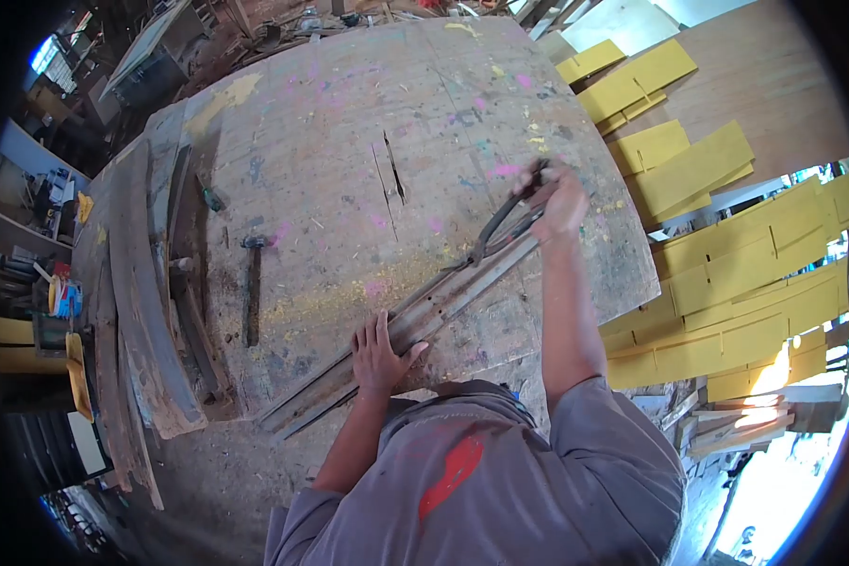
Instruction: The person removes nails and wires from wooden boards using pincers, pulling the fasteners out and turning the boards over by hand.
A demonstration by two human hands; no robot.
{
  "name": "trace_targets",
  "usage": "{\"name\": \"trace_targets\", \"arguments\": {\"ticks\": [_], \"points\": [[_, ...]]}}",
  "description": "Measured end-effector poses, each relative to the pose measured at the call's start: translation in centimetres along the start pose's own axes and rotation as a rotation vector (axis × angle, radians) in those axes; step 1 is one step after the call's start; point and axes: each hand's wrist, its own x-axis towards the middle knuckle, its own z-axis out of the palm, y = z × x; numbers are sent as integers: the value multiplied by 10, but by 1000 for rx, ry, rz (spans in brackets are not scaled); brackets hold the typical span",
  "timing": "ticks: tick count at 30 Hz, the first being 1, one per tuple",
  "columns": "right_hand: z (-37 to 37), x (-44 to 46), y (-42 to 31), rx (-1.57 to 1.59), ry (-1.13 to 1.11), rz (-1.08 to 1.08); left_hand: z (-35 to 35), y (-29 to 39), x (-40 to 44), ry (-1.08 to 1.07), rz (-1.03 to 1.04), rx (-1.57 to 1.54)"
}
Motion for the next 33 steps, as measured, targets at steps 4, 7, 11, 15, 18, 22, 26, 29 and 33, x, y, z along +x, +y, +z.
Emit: {"name": "trace_targets", "arguments": {"ticks": [4,7,11,15,18,22,26,29,33], "points": [[-28,54,-69,74,163,-168,0,-1,-1,18,13,17],[-84,95,-121,310,99,-104,0,-1,-1,-4,-5,-2],[-130,112,-144,467,93,-167,-1,0,-2,-22,-18,-22],[-80,80,-117,252,204,-353,0,4,0,9,8,-22],[-32,36,-98,307,60,-338,0,6,1,-23,10,34],[-18,4,-124,332,-104,-354,1,6,2,-33,37,12],[-63,-8,-151,251,-202,-518,8,-3,-2,-19,89,3],[-85,-45,-187,237,-169,-719,7,-8,-4,2,104,-23],[-114,-73,-196,63,-80,-852,-6,-19,-19,-24,104,-62]]}}
